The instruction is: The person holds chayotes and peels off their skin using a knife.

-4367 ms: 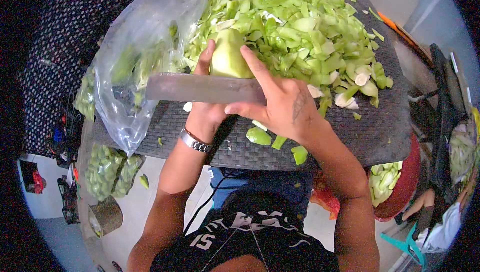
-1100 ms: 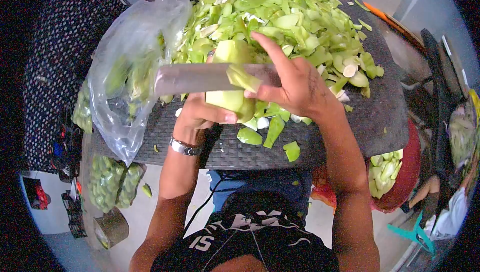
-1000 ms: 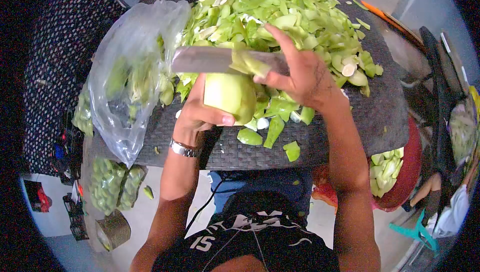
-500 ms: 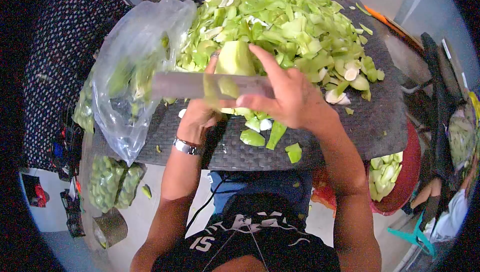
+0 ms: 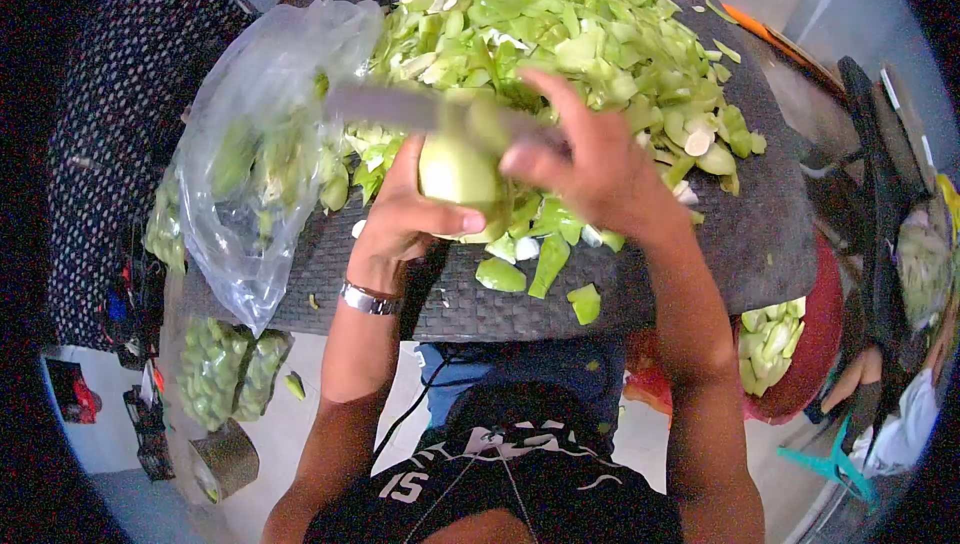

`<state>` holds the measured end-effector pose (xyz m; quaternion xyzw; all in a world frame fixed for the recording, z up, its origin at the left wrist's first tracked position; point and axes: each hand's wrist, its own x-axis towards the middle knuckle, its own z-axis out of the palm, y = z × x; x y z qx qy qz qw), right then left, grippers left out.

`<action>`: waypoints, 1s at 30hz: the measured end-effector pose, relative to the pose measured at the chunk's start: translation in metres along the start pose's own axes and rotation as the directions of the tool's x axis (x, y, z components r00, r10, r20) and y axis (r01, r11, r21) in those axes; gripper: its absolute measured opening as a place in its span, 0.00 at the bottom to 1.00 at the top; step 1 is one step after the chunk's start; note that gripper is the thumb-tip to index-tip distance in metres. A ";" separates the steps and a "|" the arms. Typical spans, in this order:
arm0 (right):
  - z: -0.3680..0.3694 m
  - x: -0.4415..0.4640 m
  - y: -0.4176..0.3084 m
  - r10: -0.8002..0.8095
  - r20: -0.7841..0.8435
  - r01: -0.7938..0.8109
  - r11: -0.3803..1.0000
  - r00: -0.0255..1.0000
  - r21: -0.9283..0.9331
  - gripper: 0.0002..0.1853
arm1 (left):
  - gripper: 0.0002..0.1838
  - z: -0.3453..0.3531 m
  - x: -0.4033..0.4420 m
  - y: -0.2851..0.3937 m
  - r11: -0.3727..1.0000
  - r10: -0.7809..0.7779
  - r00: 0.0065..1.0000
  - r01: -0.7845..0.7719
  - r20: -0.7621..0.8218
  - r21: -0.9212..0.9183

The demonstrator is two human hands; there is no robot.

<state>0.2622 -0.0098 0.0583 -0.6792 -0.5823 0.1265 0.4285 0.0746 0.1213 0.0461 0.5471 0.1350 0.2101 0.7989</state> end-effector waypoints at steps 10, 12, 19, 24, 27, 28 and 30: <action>-0.016 0.009 0.030 0.125 -0.148 -0.147 0.978 0.981 -0.151 0.39 | 0.60 0.005 -0.002 -0.003 0.998 0.060 0.998 -0.060 0.033 0.018; -0.011 0.008 0.038 0.187 -0.116 -0.187 0.982 0.976 0.004 0.38 | 0.57 0.003 0.000 -0.003 0.998 0.026 0.999 -0.024 0.037 -0.056; 0.015 -0.003 0.000 0.127 0.067 -0.140 0.962 0.990 0.236 0.41 | 0.30 -0.008 0.009 -0.016 0.899 -0.004 0.995 -0.038 -0.095 -0.436; 0.039 -0.016 -0.015 -0.174 0.075 0.182 0.976 0.982 -0.116 0.57 | 0.24 -0.012 0.013 -0.008 0.802 -0.117 0.984 0.013 -0.136 -0.597; 0.048 -0.016 -0.017 -0.235 0.069 0.244 0.944 0.970 -0.222 0.60 | 0.24 -0.014 0.015 -0.010 0.859 -0.107 0.962 -0.038 -0.252 -0.511; 0.049 -0.016 -0.017 -0.220 0.077 0.233 0.941 0.972 -0.244 0.60 | 0.23 -0.013 0.015 -0.009 0.860 -0.105 0.960 -0.044 -0.260 -0.509; 0.049 -0.016 -0.017 -0.213 0.087 0.229 0.932 0.973 -0.280 0.60 | 0.23 -0.012 0.014 -0.009 0.852 -0.120 0.960 -0.031 -0.253 -0.523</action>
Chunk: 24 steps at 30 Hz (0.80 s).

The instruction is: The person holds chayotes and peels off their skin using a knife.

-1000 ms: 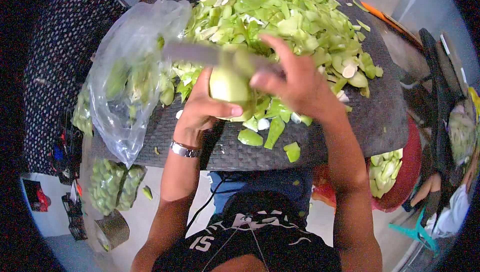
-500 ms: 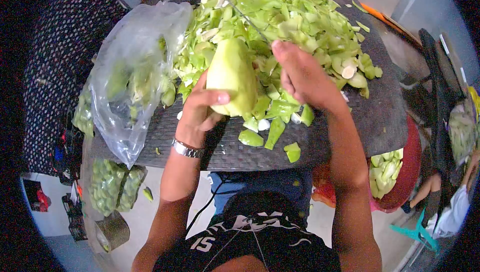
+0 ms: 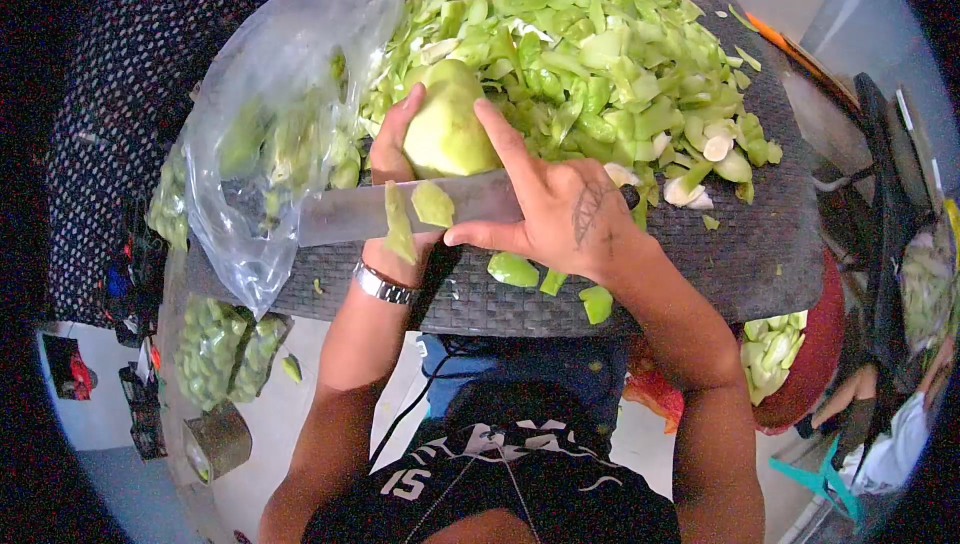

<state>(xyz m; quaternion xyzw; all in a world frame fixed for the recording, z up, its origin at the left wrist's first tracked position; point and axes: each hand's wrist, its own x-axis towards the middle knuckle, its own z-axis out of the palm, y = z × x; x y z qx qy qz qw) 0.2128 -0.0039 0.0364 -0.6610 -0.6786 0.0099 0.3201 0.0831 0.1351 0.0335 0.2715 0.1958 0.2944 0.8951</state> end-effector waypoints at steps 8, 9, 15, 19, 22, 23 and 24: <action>-0.002 0.002 -0.001 -0.100 -0.003 0.098 0.983 0.995 -0.157 0.52 | 0.19 0.000 -0.001 0.000 0.999 -0.024 1.000 0.024 0.006 -0.034; -0.003 0.002 -0.001 -0.101 0.021 0.103 0.975 0.995 -0.197 0.51 | 0.19 -0.001 -0.001 -0.001 0.999 -0.017 1.000 0.017 -0.006 -0.036; -0.017 0.008 0.010 -0.021 0.034 0.025 0.992 0.999 -0.121 0.46 | 0.23 -0.009 0.001 0.005 0.999 0.038 0.997 -0.037 0.063 -0.005; -0.021 0.009 0.019 0.041 0.026 -0.045 0.988 0.999 0.146 0.41 | 0.24 -0.015 0.008 0.004 0.999 0.035 0.999 -0.034 0.033 -0.030; -0.025 0.009 0.025 0.113 0.037 -0.116 0.987 0.993 0.114 0.36 | 0.26 -0.020 0.010 0.006 0.999 0.038 0.999 -0.038 0.013 0.003; -0.028 0.010 0.032 0.200 0.035 -0.203 0.972 0.979 0.118 0.34 | 0.27 -0.019 0.009 0.006 0.999 0.043 0.999 -0.043 0.012 0.001; -0.032 0.012 0.039 0.286 0.032 -0.288 0.950 0.958 0.122 0.33 | 0.28 -0.013 0.004 0.009 0.999 0.048 0.999 -0.048 0.012 -0.001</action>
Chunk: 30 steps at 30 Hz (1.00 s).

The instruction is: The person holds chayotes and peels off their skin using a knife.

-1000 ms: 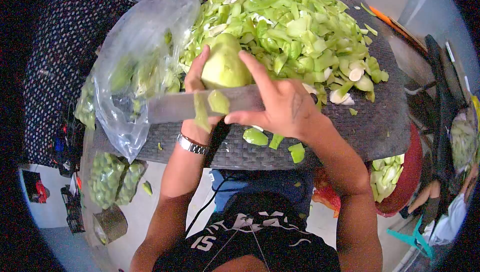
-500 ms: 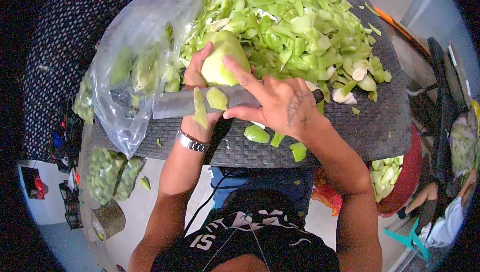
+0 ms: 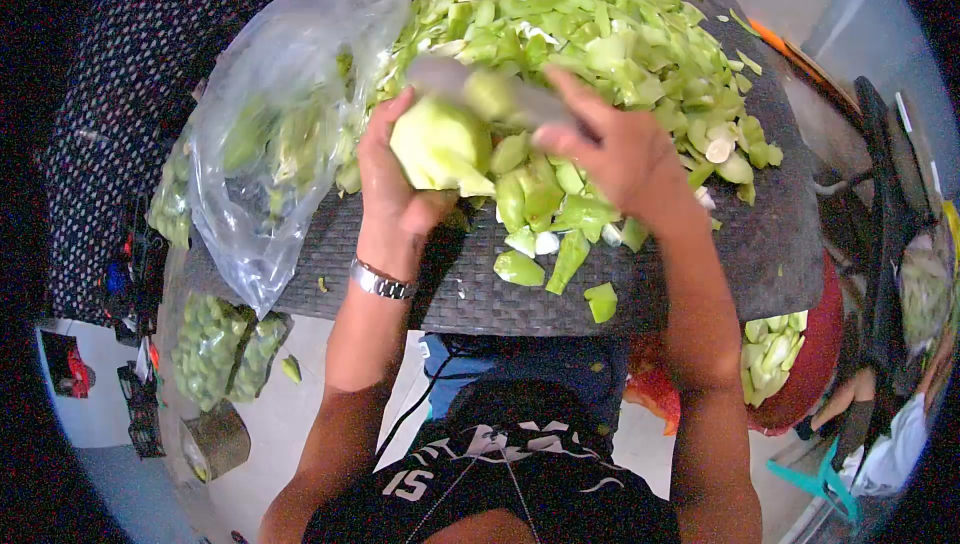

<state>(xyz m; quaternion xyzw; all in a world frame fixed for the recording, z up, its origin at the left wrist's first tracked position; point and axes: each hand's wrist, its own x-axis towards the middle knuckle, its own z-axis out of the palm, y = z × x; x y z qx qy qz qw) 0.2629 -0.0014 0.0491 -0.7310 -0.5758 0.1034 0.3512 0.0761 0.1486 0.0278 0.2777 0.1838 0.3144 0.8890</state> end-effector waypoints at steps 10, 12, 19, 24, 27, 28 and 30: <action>0.028 -0.010 -0.023 -0.358 -0.111 0.361 0.933 0.927 0.004 0.46 | 0.26 0.007 -0.004 -0.008 0.998 -0.036 0.997 0.040 0.074 -0.049; 0.026 -0.011 -0.023 -0.308 -0.035 0.310 0.949 0.951 0.061 0.50 | 0.26 0.007 -0.005 -0.010 0.999 -0.029 0.994 0.033 0.109 -0.039; 0.021 -0.007 -0.012 -0.285 -0.058 0.286 0.958 0.957 0.018 0.48 | 0.25 0.012 -0.011 -0.012 0.999 -0.039 0.988 0.043 0.148 -0.021; -0.003 0.000 0.005 0.078 -0.006 -0.077 0.989 0.997 0.128 0.45 | 0.25 0.024 -0.017 -0.018 0.998 -0.047 0.988 0.040 0.148 0.053; 0.004 -0.007 -0.006 -0.095 -0.010 0.095 0.986 0.995 0.139 0.49 | 0.26 0.015 -0.009 -0.017 0.997 -0.077 0.982 0.072 0.175 0.032; 0.014 -0.011 -0.009 -0.231 -0.048 0.235 0.966 0.972 0.108 0.51 | 0.27 0.014 -0.007 -0.019 0.997 -0.081 0.986 0.077 0.143 0.032; 0.019 -0.008 -0.017 -0.416 -0.083 0.416 0.909 0.906 -0.019 0.54 | 0.28 0.010 -0.005 -0.014 0.994 -0.112 0.989 0.112 0.092 0.007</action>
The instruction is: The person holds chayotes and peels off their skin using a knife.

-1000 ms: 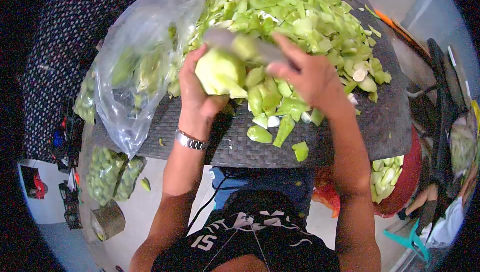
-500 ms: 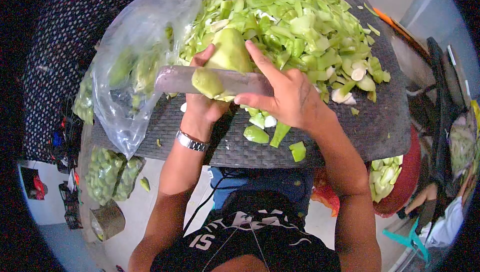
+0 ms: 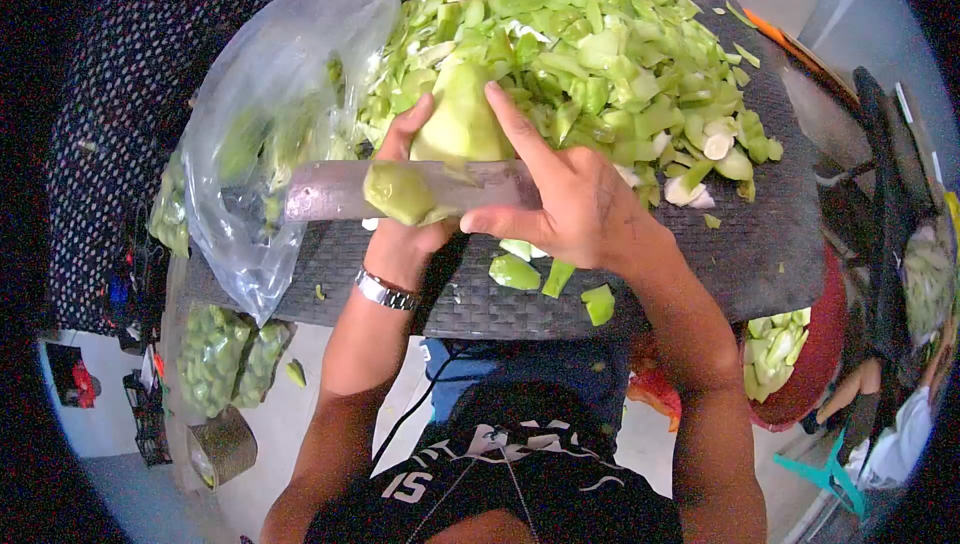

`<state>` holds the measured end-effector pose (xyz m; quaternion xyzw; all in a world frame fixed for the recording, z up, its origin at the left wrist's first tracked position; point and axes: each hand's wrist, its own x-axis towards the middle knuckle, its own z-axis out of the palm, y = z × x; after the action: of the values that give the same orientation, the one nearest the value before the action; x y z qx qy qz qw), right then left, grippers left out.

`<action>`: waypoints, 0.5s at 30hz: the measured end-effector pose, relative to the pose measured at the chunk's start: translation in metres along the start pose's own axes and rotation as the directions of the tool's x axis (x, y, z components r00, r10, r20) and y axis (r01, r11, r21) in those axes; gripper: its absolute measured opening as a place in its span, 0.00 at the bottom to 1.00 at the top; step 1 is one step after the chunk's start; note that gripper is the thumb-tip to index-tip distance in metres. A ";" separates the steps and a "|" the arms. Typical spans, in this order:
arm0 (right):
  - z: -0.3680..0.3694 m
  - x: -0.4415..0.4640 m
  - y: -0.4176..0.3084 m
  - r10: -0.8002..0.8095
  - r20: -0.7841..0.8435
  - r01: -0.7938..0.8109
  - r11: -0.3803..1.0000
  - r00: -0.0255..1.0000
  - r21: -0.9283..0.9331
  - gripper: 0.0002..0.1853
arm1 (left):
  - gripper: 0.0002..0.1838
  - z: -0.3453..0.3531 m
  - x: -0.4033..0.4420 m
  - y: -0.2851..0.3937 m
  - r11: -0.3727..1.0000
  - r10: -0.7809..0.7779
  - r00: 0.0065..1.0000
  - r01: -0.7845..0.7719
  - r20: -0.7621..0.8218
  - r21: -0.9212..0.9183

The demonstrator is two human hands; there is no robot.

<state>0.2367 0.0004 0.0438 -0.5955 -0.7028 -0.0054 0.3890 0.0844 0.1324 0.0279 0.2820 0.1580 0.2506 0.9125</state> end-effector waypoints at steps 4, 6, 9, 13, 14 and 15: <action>0.001 -0.003 -0.005 0.047 0.069 -0.049 0.999 0.997 0.022 0.56 | 0.27 0.000 0.001 -0.002 0.999 0.033 0.999 -0.034 0.026 0.033; 0.003 -0.001 -0.001 -0.087 -0.010 0.087 0.995 0.996 -0.056 0.56 | 0.28 -0.001 0.000 -0.003 0.999 0.022 0.999 -0.023 0.028 0.030; 0.003 -0.007 0.004 0.044 0.026 -0.045 0.999 0.999 0.021 0.55 | 0.26 0.003 -0.001 -0.005 0.996 0.081 0.995 -0.083 0.061 0.043; -0.002 -0.007 0.007 0.206 0.067 -0.212 0.972 0.976 0.098 0.53 | 0.25 0.000 -0.003 -0.007 0.993 0.100 0.993 -0.103 0.054 0.056; -0.010 -0.005 0.010 0.271 0.102 -0.280 0.956 0.957 0.090 0.53 | 0.25 -0.005 -0.005 -0.009 0.992 0.119 0.991 -0.121 0.060 0.037; -0.017 -0.004 0.014 0.335 0.136 -0.347 0.935 0.932 0.076 0.52 | 0.25 -0.004 -0.006 -0.009 0.990 0.137 0.988 -0.138 0.069 0.017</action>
<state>0.2577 -0.0073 0.0470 -0.6878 -0.6103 0.1330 0.3698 0.0811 0.1244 0.0204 0.3106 0.1097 0.3015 0.8948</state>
